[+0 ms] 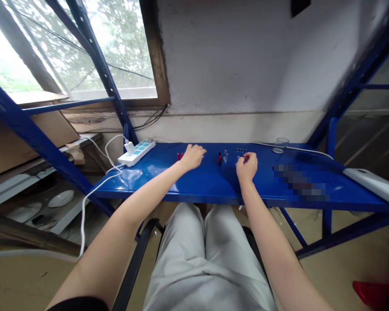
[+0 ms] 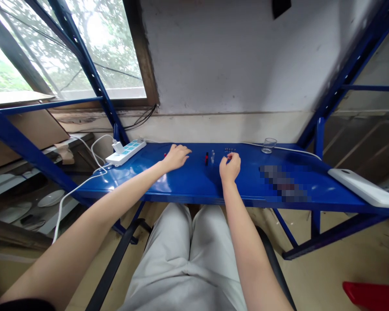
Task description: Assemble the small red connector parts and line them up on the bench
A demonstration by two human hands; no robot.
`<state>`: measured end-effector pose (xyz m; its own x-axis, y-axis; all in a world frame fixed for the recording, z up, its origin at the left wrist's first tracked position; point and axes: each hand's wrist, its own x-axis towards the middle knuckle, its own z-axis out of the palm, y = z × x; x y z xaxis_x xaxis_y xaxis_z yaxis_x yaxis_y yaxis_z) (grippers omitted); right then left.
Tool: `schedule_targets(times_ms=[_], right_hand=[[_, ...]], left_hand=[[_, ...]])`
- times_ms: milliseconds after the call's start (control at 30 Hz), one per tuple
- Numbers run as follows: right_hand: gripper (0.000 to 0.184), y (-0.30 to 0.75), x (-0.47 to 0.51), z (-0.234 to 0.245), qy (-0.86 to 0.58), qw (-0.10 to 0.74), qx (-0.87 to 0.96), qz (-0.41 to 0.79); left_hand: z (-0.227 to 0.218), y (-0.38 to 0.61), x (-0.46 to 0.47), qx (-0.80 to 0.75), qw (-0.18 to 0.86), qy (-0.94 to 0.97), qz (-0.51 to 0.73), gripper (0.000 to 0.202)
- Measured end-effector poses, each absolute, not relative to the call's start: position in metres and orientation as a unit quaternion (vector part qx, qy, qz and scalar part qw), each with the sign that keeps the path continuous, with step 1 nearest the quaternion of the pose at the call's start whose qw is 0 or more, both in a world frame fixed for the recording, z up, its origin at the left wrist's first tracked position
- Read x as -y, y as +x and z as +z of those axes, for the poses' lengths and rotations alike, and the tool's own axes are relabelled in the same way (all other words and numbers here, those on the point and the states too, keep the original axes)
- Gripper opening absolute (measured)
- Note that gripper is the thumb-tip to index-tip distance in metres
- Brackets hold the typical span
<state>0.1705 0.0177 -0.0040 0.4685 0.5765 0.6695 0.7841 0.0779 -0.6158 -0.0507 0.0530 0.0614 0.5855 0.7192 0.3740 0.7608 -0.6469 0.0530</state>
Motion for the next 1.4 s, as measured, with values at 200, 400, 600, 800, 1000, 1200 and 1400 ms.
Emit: schedule_targets(times_ms=[200,400,600,800,1000,1200,1400], right_hand=[[0.036,0.176,-0.024,-0.01,-0.765,0.436,0.473,-0.03],[0.036,0.172,-0.025,-0.01,-0.825,0.302,0.478,-0.003],[0.034,0.176,-0.033,-0.011,-0.829,0.258,0.495,0.013],[0.029,0.178,-0.037,-0.014,-0.822,0.271,0.502,0.009],[0.021,0.179,-0.041,-0.016,-0.814,0.284,0.507,0.001],[0.019,0.167,-0.035,-0.013,-0.759,0.232,0.607,-0.05],[0.028,0.143,-0.023,-0.01,-0.613,0.167,0.755,-0.164]], left_hand=[[0.018,-0.005,-0.034,0.408,-0.002,-0.879,-0.245,0.051],[0.002,0.017,-0.032,0.465,0.054,-0.868,-0.167,0.056],[0.001,0.029,-0.036,0.481,0.084,-0.858,-0.161,0.048],[0.004,0.021,-0.041,0.477,0.055,-0.842,-0.247,0.029],[-0.004,-0.003,-0.037,0.508,-0.125,-0.729,-0.442,0.019],[-0.01,-0.017,-0.03,0.484,-0.23,-0.623,-0.57,0.015],[-0.013,-0.018,-0.031,0.448,-0.228,-0.639,-0.581,0.015]])
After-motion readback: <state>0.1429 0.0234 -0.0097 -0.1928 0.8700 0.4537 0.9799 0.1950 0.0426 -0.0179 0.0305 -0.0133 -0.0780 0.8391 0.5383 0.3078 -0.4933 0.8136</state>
